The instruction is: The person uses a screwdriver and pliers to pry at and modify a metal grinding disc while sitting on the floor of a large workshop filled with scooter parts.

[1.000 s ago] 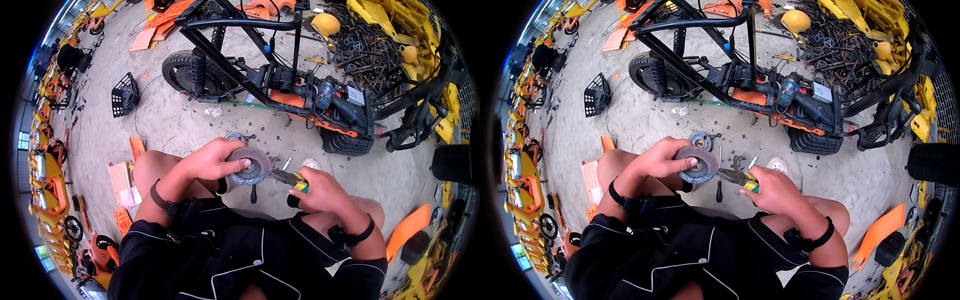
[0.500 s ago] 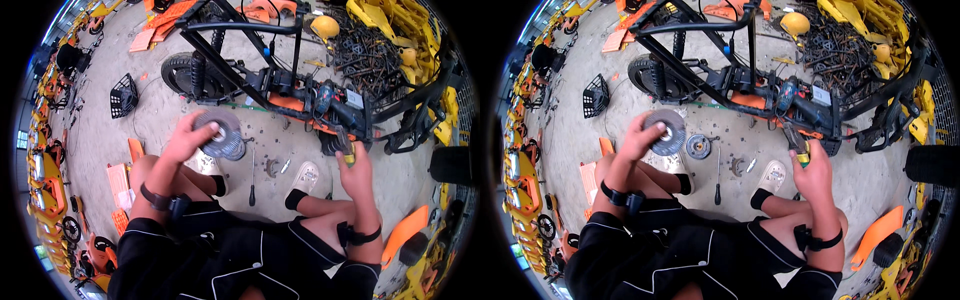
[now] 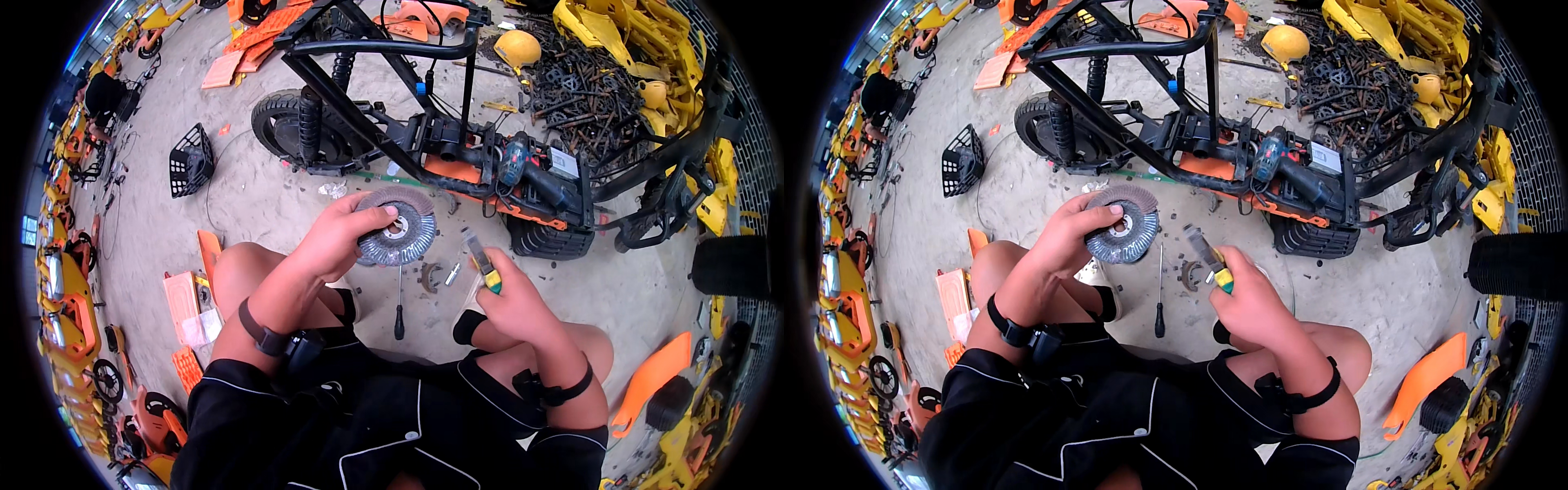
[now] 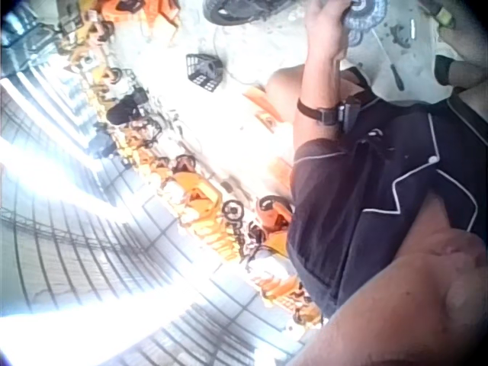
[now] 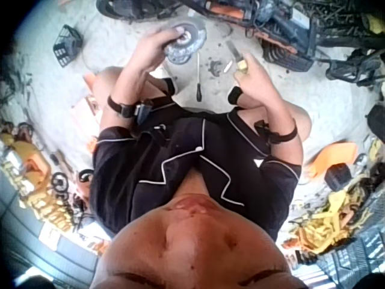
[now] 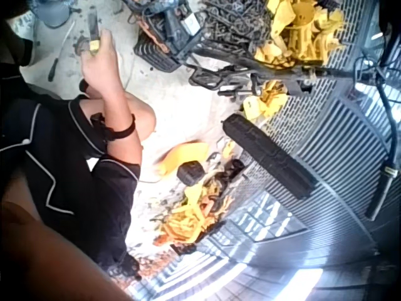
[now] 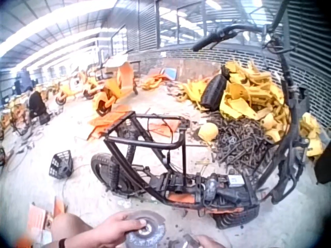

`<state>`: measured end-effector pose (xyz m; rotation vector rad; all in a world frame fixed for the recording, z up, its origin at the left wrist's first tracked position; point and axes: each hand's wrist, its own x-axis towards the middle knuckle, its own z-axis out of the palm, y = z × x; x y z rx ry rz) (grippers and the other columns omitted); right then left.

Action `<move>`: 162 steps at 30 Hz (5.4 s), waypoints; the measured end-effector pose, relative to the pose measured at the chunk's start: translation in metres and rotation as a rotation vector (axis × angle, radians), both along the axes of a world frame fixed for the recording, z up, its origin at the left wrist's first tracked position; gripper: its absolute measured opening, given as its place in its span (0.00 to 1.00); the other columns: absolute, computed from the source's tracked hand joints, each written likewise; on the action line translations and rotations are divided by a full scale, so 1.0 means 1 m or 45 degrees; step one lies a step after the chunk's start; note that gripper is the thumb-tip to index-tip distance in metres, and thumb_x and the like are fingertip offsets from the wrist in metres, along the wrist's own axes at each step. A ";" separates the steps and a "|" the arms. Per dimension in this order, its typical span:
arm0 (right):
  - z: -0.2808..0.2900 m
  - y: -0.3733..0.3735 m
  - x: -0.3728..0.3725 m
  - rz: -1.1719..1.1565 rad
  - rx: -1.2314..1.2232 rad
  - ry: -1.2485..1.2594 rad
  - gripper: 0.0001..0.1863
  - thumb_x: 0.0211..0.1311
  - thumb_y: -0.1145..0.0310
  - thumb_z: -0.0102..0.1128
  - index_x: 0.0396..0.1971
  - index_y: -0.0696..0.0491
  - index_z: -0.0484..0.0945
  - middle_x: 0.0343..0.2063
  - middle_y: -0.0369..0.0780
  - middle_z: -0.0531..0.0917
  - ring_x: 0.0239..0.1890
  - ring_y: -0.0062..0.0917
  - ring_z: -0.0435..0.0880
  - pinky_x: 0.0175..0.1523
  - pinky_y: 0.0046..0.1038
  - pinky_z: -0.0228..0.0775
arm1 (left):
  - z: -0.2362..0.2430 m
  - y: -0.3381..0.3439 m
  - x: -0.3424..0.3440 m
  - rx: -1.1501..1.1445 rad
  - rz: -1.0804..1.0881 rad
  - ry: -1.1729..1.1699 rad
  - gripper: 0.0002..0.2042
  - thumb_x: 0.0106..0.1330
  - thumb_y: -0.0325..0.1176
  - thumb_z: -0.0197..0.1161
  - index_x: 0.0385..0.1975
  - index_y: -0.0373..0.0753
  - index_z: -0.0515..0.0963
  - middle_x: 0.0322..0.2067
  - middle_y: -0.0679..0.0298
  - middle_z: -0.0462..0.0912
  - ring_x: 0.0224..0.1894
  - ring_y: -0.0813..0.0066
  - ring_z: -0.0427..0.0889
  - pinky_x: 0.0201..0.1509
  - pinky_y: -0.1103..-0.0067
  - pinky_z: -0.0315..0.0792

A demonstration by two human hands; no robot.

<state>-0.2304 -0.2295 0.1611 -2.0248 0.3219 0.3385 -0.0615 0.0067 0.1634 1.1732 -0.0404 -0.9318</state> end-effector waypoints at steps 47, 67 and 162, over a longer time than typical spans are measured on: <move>-0.008 0.010 0.017 0.003 -0.143 -0.130 0.12 0.54 0.77 0.57 0.41 0.59 0.73 0.33 0.51 0.82 0.38 0.49 0.81 0.45 0.40 0.72 | -0.001 -0.010 -0.033 0.455 -0.146 -1.285 0.10 0.70 0.32 0.62 0.43 0.34 0.74 0.24 0.53 0.82 0.26 0.57 0.84 0.31 0.70 0.74; -0.032 0.014 0.038 -0.088 -0.372 0.016 0.12 0.52 0.75 0.54 0.38 0.62 0.75 0.34 0.59 0.82 0.41 0.57 0.80 0.47 0.48 0.71 | -0.038 -0.027 -0.034 0.839 -0.047 -2.083 0.14 0.61 0.26 0.62 0.46 0.34 0.72 0.32 0.55 0.79 0.32 0.53 0.82 0.34 0.64 0.77; -0.011 -0.006 0.036 -0.059 -0.769 -0.370 0.15 0.44 0.80 0.59 0.36 0.55 0.76 0.35 0.44 0.81 0.44 0.43 0.79 0.46 0.42 0.72 | -0.004 -0.005 -0.006 0.195 -0.106 -0.158 0.17 0.70 0.32 0.61 0.53 0.28 0.74 0.39 0.60 0.84 0.36 0.78 0.83 0.34 0.80 0.79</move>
